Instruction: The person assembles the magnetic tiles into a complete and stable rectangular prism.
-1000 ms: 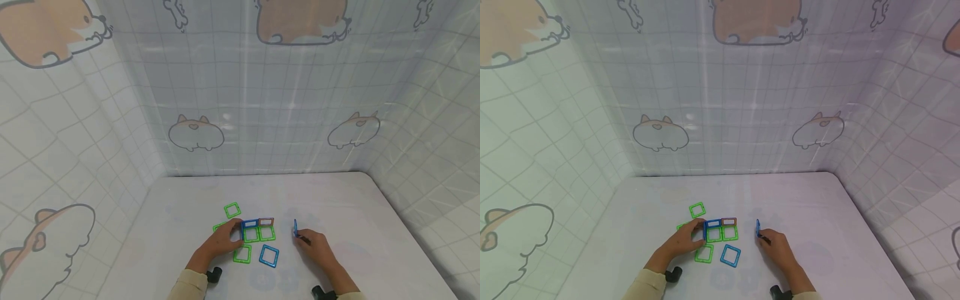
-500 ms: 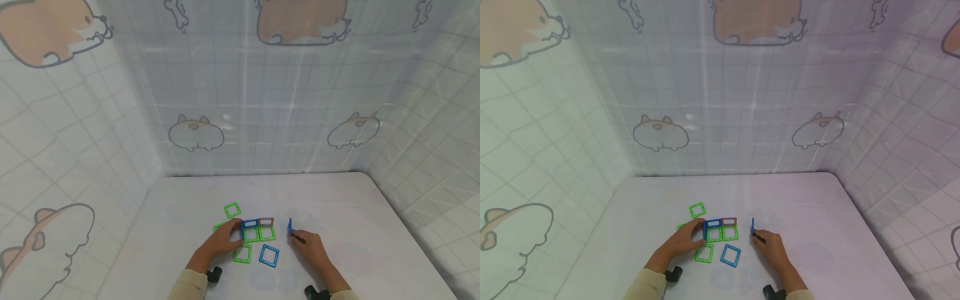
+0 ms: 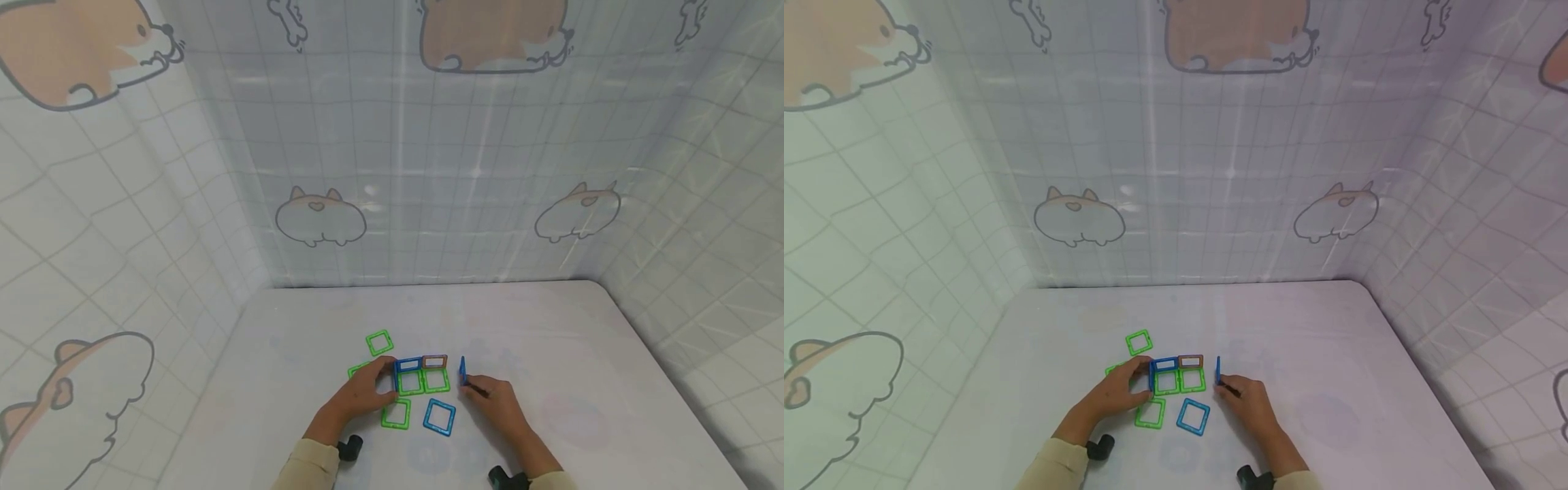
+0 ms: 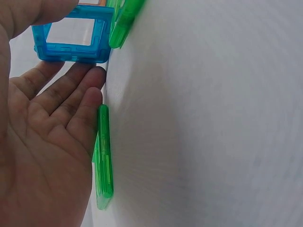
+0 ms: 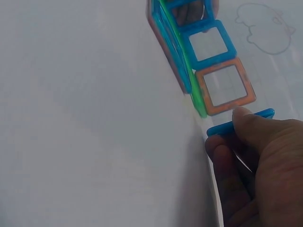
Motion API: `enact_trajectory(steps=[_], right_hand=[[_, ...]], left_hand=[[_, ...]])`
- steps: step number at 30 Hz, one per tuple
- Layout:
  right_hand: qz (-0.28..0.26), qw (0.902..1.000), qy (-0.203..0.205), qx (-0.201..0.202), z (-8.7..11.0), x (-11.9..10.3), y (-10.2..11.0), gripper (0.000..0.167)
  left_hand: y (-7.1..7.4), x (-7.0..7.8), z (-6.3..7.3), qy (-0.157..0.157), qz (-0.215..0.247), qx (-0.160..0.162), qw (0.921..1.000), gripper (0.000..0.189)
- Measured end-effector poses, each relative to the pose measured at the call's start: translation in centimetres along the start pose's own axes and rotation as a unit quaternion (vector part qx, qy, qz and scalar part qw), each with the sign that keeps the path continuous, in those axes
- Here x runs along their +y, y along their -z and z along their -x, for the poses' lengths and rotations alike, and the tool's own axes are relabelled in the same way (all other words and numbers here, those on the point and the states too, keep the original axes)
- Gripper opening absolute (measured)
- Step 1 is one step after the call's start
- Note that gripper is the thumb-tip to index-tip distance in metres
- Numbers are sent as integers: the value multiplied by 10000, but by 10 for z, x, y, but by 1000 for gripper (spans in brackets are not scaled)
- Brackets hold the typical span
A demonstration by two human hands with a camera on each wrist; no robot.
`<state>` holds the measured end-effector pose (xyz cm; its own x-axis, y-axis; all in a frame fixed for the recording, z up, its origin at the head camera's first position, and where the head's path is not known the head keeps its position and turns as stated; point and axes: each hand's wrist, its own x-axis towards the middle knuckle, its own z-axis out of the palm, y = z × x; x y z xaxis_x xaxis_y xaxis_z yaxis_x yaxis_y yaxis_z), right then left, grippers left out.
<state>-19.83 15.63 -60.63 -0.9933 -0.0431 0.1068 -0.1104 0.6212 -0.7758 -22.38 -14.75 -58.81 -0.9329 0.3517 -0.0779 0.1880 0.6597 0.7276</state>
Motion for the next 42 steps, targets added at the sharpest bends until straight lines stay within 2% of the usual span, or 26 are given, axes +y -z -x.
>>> enact_trajectory(steps=[14, 24, 36, 42], right_hand=[[-259, 9995, 130, -133, 0, -9, -4, 24], [-198, 9988, 272, -355, -2, -12, -6, 24], [-183, 9988, 125, -438, -3, -11, -10, 25], [111, 9987, 194, -464, -4, -10, -13, 29]], left_hand=[[0, 1, 1, 56, -8, 32, 10000, 69], [0, 1, 0, 21, -30, 31, 10000, 68], [1, 2, 2, -24, 1, 12, 10000, 69], [0, 1, 1, 29, -50, 9, 10000, 69]])
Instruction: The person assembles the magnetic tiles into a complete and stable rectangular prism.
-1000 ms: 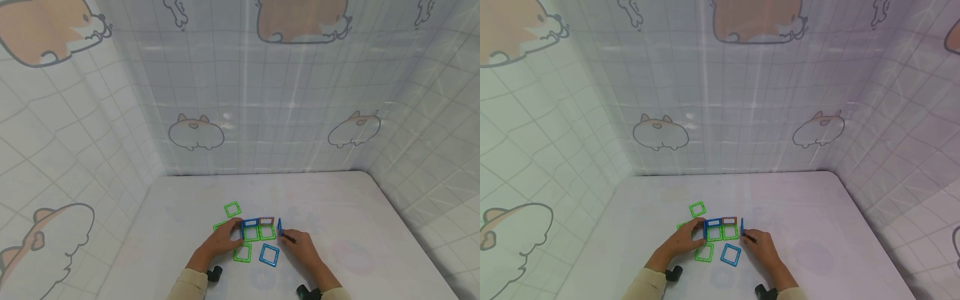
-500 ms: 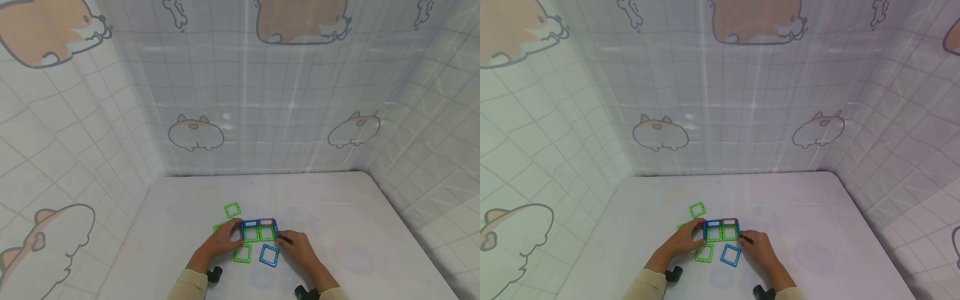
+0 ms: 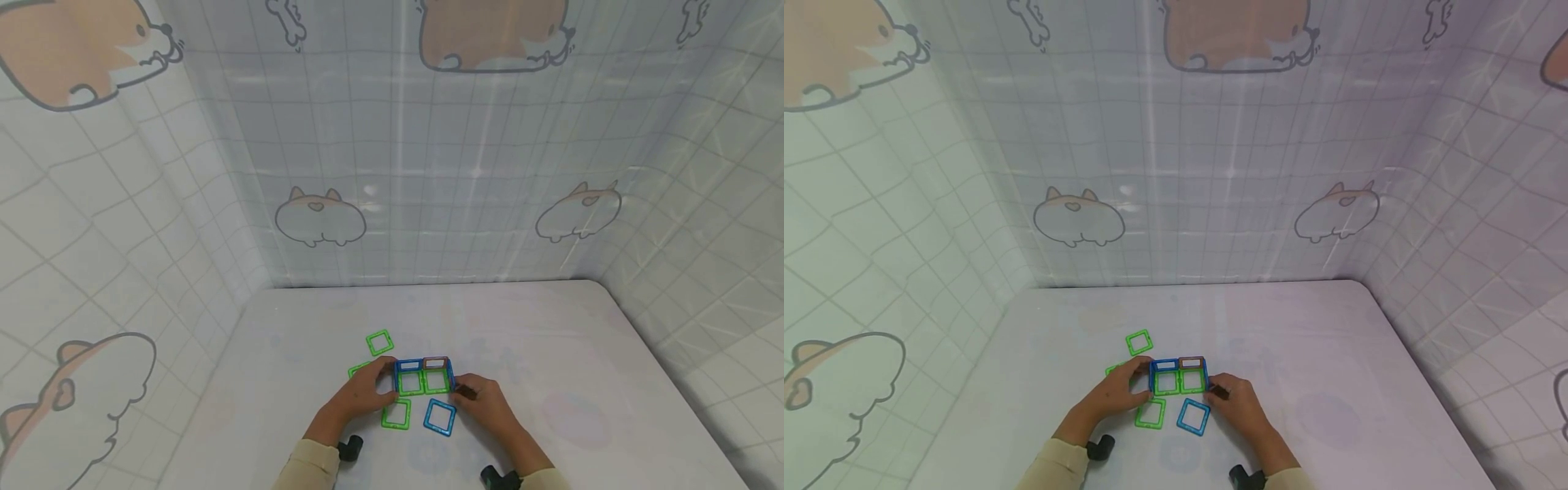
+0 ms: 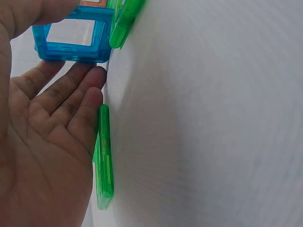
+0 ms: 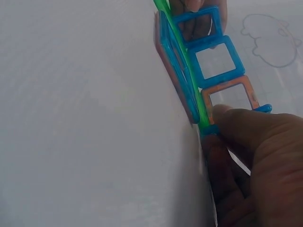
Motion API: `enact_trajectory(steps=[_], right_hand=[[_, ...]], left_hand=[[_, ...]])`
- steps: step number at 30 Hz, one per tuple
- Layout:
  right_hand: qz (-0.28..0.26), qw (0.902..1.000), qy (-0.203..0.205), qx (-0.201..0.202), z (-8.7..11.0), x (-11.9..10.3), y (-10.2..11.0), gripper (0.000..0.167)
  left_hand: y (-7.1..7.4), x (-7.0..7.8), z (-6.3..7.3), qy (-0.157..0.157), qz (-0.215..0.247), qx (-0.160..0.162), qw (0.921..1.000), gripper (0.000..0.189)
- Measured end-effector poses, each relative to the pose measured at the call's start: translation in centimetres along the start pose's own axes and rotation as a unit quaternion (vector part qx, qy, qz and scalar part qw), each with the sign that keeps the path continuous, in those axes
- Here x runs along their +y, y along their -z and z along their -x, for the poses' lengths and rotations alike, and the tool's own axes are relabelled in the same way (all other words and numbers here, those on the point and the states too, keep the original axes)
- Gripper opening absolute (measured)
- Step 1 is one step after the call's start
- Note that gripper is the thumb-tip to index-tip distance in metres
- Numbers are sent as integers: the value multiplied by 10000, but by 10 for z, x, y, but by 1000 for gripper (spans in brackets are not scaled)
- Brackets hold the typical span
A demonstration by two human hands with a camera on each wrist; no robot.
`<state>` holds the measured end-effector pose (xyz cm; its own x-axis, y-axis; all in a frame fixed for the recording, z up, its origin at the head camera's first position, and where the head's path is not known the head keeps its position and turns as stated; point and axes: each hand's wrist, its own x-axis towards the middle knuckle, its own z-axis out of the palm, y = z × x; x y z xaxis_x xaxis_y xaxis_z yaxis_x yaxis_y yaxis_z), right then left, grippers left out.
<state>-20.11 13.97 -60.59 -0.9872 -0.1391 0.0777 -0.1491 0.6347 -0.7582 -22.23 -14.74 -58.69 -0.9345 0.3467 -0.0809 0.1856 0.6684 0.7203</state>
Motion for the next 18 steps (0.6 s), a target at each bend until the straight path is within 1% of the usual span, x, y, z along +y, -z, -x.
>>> enact_trajectory(steps=[3, 7, 10, 14, 18], right_hand=[[207, 9998, 44, 5, -2, -1, -1, 30], [267, 9996, 4, 15, -3, -1, -2, 29], [305, 9994, 158, 7, -2, -1, -1, 26], [466, 9980, 433, -27, -2, -1, -1, 16], [616, 9966, 542, -93, -4, 0, -1, 11]], left_hand=[[0, 0, 0, 13, 19, -3, 10000, 68], [-1, 0, 0, -41, 17, -9, 10000, 68], [0, 1, 1, -85, 65, -16, 9999, 67], [1, 2, 1, -113, 118, -19, 9999, 66], [0, 2, 1, -103, 97, -15, 9999, 66]])
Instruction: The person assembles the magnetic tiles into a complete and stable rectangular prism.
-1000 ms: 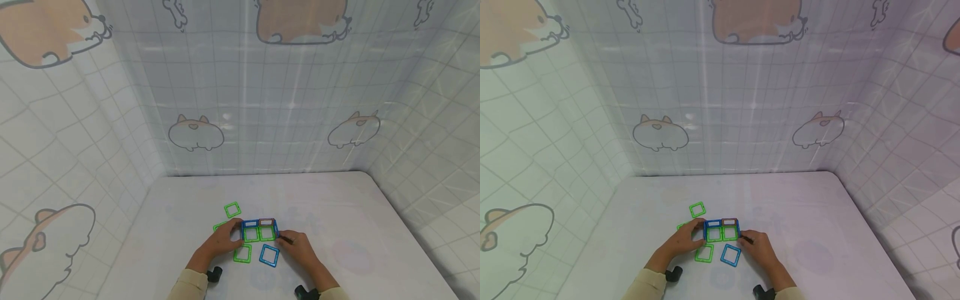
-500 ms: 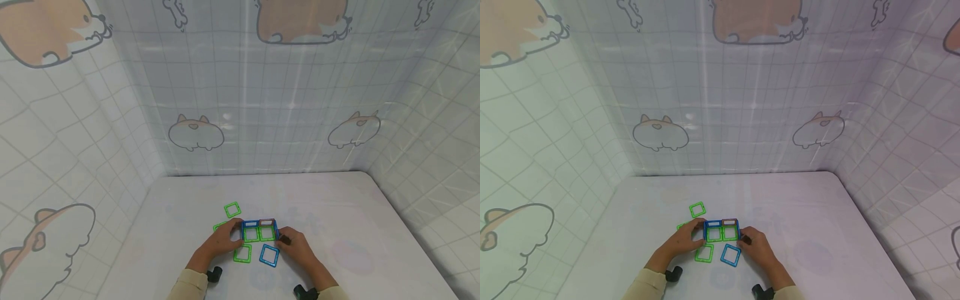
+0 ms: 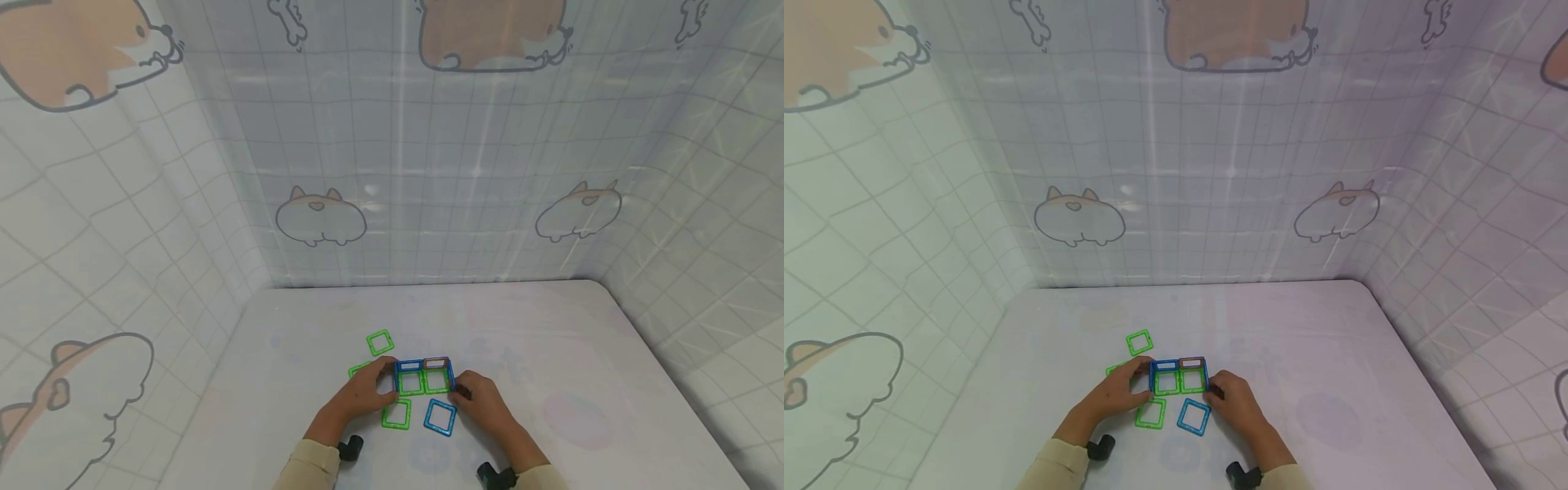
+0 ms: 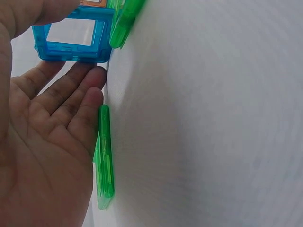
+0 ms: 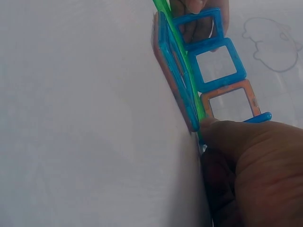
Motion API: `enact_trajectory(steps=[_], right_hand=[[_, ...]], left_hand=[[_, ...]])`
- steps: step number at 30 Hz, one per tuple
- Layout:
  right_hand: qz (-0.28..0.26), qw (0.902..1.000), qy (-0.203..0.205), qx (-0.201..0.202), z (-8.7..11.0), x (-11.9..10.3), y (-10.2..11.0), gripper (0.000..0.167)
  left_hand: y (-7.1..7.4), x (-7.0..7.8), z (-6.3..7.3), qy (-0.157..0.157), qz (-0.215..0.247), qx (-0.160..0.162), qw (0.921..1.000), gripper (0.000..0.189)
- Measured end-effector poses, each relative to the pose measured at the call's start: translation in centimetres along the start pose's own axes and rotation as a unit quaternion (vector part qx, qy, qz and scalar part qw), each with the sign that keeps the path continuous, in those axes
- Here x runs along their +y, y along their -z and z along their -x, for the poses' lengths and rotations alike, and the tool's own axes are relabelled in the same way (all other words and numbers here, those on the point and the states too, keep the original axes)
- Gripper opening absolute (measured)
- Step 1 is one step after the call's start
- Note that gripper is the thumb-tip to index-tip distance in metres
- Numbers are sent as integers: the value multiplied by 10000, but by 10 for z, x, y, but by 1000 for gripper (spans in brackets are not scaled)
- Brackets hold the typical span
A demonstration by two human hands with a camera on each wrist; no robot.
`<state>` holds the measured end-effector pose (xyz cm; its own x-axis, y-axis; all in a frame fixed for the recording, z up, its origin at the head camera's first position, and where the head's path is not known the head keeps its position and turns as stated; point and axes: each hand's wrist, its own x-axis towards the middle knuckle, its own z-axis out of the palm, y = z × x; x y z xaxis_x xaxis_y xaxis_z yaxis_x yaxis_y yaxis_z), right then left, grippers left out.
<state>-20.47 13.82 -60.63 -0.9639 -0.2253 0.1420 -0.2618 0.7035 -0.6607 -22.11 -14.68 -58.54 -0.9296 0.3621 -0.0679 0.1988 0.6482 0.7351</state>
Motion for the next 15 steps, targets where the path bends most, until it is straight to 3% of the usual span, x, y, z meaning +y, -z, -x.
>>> enact_trajectory(steps=[15], right_hand=[[740, 9964, 200, -371, -3, -1, -1, 17]], left_hand=[[-3, -3, 2, 11, -55, 13, 10000, 66]])
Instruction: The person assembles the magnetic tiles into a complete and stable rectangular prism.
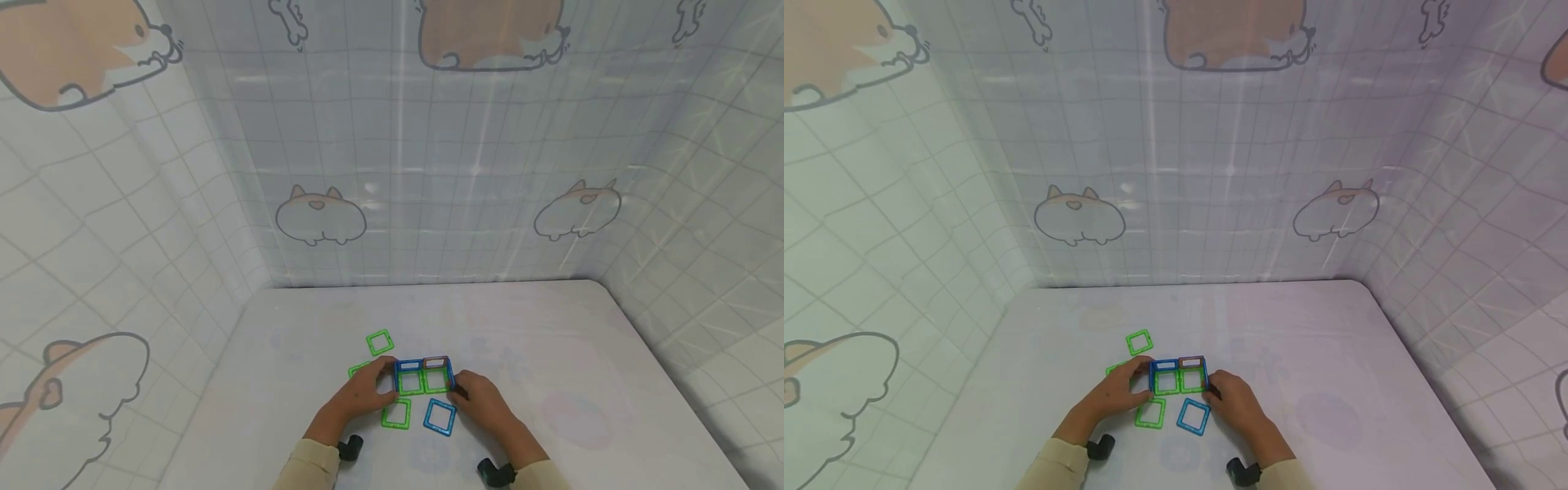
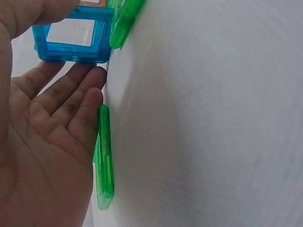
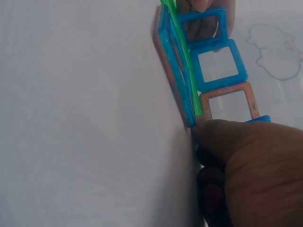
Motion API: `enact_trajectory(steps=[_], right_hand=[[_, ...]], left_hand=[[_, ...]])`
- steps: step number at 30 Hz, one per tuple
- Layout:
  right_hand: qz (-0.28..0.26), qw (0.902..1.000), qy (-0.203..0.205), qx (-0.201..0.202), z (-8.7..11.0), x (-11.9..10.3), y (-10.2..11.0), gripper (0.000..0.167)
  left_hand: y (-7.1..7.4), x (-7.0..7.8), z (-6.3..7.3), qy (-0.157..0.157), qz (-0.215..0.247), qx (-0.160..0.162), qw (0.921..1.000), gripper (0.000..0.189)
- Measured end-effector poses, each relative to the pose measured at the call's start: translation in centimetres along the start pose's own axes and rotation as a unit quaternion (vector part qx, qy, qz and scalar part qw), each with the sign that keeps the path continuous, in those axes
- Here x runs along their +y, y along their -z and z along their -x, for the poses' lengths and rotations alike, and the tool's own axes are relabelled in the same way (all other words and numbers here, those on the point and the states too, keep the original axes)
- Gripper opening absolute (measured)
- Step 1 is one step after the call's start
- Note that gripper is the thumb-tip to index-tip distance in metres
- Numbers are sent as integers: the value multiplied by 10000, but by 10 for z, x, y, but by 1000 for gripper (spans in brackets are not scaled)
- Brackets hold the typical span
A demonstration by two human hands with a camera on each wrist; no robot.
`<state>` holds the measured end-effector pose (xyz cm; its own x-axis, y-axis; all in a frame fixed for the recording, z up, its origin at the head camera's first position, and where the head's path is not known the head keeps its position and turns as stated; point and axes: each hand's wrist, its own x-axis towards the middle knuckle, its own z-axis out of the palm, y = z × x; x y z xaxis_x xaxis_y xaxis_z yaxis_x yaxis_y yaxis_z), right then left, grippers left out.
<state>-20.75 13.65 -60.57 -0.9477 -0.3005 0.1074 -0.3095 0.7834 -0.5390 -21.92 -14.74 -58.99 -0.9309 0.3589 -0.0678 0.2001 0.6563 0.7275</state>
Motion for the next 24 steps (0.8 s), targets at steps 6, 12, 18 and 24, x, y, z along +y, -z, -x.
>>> enact_trajectory(steps=[6, 12, 18, 24], right_hand=[[-34, 10000, -55, 19, 0, 0, -1, 15], [-59, 9999, -91, -12, 0, -2, -1, 12], [-97, 9997, -205, -38, -1, -2, -3, 13], [-613, 9975, -341, 10, 3, 1, -3, 9]], left_hand=[[0, -1, 1, -72, -13, 5, 10000, 66], [1, -1, 2, -98, -63, -3, 9999, 66], [1, -2, 4, -83, -100, 36, 9999, 66], [1, -1, 5, -64, -51, -4, 10000, 66]])
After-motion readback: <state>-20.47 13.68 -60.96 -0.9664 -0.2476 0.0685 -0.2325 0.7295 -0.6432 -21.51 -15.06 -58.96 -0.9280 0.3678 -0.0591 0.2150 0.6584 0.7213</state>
